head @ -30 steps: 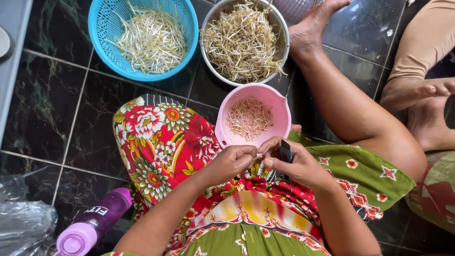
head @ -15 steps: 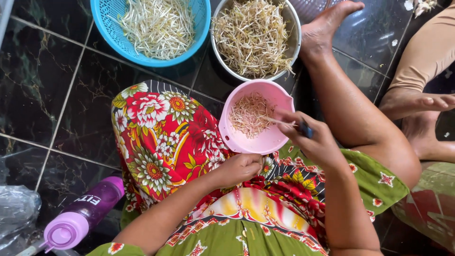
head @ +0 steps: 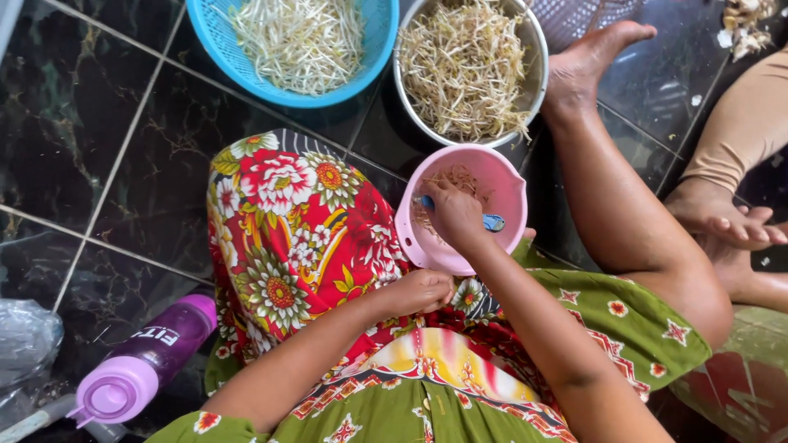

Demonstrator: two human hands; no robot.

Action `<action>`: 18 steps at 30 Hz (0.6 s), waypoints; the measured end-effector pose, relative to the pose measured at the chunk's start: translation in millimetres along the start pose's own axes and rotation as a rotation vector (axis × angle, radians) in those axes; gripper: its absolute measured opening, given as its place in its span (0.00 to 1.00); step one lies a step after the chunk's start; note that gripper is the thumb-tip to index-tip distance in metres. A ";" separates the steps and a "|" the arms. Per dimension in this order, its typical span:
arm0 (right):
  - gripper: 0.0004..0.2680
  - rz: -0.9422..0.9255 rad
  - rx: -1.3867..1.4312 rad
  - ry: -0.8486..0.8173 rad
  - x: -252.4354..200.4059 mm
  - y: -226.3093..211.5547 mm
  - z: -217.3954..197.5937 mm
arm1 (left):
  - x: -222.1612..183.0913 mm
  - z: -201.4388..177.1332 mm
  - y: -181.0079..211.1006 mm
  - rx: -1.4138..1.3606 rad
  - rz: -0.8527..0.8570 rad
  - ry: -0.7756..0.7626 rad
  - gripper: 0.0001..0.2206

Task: A person sits on the floor and uses a small knife to trim the roots off bean sprouts, sorting them into different bowls.

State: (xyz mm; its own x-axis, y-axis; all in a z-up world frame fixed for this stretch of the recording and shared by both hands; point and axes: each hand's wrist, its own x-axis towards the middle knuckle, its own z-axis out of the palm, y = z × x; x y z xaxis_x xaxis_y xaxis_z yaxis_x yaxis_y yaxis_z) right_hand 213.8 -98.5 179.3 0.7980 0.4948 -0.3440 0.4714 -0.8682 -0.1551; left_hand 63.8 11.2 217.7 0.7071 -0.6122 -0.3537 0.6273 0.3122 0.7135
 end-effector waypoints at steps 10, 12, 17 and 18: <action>0.08 0.046 0.075 -0.083 -35.7 12.0 -39.3 | 6.6 -8.1 -13.3 0.237 -0.090 0.108 0.10; 0.11 0.070 0.265 -0.102 -54.3 5.4 -92.8 | 10.1 -8.5 -18.9 0.294 -0.108 0.136 0.11; 0.11 0.127 0.061 -0.201 -58.8 45.8 -91.7 | 12.2 -6.9 -17.3 0.271 -0.108 0.159 0.10; 0.09 0.131 -0.077 -0.153 -54.8 56.5 -80.4 | 14.1 -7.6 -20.3 0.266 -0.106 0.169 0.10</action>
State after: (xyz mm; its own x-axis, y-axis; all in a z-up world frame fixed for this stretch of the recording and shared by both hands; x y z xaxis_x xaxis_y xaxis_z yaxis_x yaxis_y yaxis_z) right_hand 226.9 -171.6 263.9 0.7909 0.3611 -0.4941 0.3995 -0.9162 -0.0302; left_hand 63.5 1.8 193.6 0.7004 -0.4951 -0.5141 0.6090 0.0390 0.7922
